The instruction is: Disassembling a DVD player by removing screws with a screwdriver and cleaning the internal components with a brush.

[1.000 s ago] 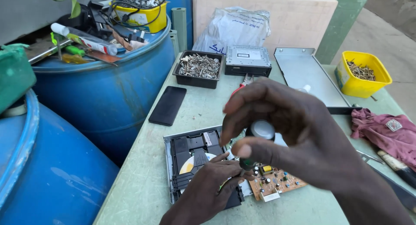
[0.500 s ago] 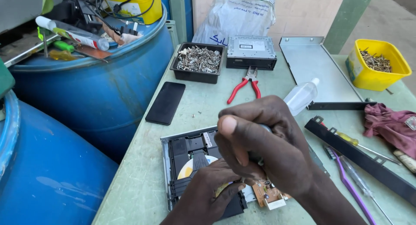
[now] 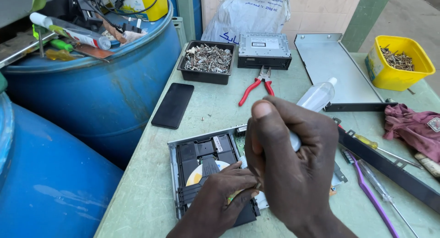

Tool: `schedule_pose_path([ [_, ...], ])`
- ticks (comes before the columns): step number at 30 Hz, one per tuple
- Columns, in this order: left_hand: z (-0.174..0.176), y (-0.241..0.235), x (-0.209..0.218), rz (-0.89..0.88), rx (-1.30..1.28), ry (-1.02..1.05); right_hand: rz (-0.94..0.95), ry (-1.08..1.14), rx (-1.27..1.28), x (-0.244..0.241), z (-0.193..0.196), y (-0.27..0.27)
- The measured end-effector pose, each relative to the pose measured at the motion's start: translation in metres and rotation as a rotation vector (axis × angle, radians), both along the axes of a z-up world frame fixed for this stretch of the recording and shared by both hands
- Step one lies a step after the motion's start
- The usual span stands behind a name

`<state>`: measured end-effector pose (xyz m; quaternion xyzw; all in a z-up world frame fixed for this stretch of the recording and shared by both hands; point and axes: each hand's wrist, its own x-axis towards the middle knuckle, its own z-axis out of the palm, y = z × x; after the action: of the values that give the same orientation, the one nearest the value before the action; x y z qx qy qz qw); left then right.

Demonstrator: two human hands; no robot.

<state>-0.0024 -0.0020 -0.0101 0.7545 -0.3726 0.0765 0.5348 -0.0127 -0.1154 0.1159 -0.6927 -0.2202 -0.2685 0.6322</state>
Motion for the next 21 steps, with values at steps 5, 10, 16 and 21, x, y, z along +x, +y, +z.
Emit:
schedule_pose_path([
  [5, 0.003, 0.003, 0.0, 0.019, -0.027, 0.031, 0.544, 0.263, -0.106, 0.023, 0.014, -0.029],
  [10, 0.011, 0.005, -0.004, -0.007, -0.029, 0.048, 0.989, 0.238, -0.216, 0.042, 0.004, -0.034],
  [16, 0.003, 0.004, -0.002, -0.03, -0.038, 0.224, 0.843, 0.276, 0.031, 0.023, 0.003, -0.024],
  [21, 0.006, 0.005, -0.002, -0.006, -0.015, 0.194, 0.69, 0.24, 0.013, 0.017, 0.002, -0.017],
])
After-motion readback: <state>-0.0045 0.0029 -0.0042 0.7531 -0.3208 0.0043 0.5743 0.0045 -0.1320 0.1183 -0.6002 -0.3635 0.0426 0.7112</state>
